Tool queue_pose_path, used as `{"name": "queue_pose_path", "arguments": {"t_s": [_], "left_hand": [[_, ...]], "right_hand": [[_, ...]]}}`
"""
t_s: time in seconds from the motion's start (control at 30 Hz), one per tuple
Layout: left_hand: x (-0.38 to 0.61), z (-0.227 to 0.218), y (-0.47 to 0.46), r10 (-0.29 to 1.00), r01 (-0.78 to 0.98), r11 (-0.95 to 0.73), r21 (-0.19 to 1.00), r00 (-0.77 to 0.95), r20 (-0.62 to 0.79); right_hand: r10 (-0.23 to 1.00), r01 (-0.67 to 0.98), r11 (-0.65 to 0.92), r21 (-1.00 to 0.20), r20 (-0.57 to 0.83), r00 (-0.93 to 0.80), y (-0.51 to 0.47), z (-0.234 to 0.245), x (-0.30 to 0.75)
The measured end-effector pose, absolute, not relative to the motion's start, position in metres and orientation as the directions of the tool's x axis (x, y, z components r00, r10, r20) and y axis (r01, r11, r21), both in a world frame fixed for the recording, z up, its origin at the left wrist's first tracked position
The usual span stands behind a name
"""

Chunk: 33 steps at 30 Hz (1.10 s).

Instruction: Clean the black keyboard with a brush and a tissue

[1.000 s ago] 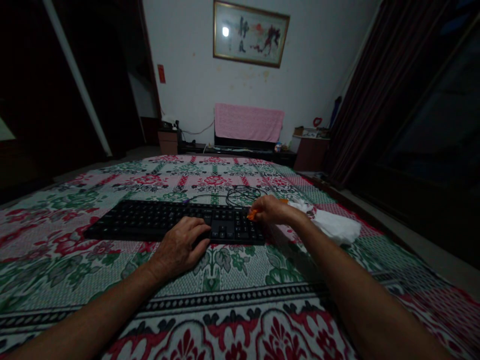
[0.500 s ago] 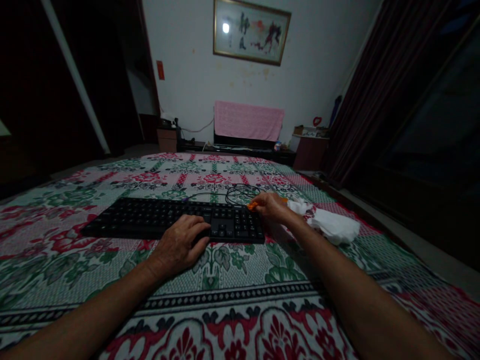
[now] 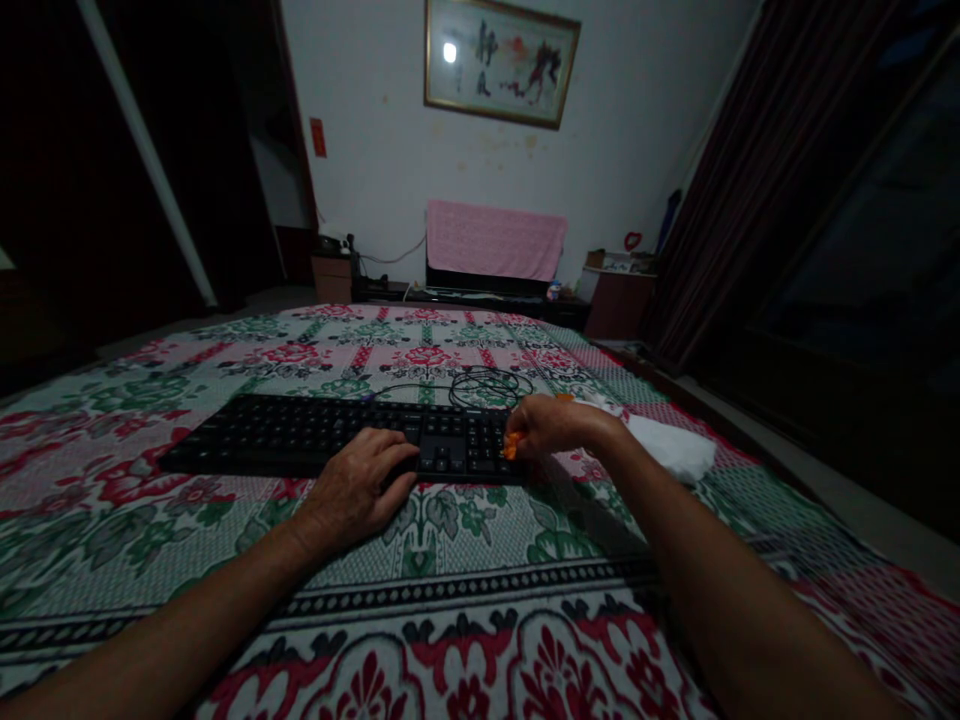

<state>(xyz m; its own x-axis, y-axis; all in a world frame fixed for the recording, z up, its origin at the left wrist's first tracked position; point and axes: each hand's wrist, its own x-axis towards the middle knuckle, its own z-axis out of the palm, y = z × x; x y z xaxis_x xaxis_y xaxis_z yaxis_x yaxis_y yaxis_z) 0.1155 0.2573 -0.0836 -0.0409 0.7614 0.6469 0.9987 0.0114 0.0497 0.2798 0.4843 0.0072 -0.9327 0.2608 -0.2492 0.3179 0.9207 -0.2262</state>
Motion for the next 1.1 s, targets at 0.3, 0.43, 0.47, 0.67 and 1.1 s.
{"name": "queue_pose_path", "arguments": {"t_s": [0.3,0.43,0.47,0.67,1.1], "left_hand": [[0.114,-0.086,0.258,0.767,0.999,0.007,0.044,-0.033,0.641],[0.114,-0.085,0.257,0.774,0.999,0.009,0.049,-0.038,0.632],[0.114,-0.085,0.257,0.774,0.999,0.010,0.051,-0.040,0.632],[0.114,-0.084,0.257,0.773,0.999,0.015,0.051,-0.044,0.633],[0.116,-0.082,0.257,0.766,0.999,0.014,0.030,-0.030,0.642]], "right_hand": [[0.144,0.227,0.753,-0.617,-0.182,-0.973,0.492,0.013,0.282],[0.435,0.224,0.802,-0.554,0.283,-0.855,0.495,-0.003,0.263],[0.437,0.250,0.841,-0.480,0.329,-0.837,0.494,-0.009,0.258],[0.316,0.266,0.937,-0.229,0.227,-0.921,0.491,-0.031,0.252],[0.241,0.177,0.907,-0.383,0.127,-0.962,0.486,-0.015,0.262]]}}
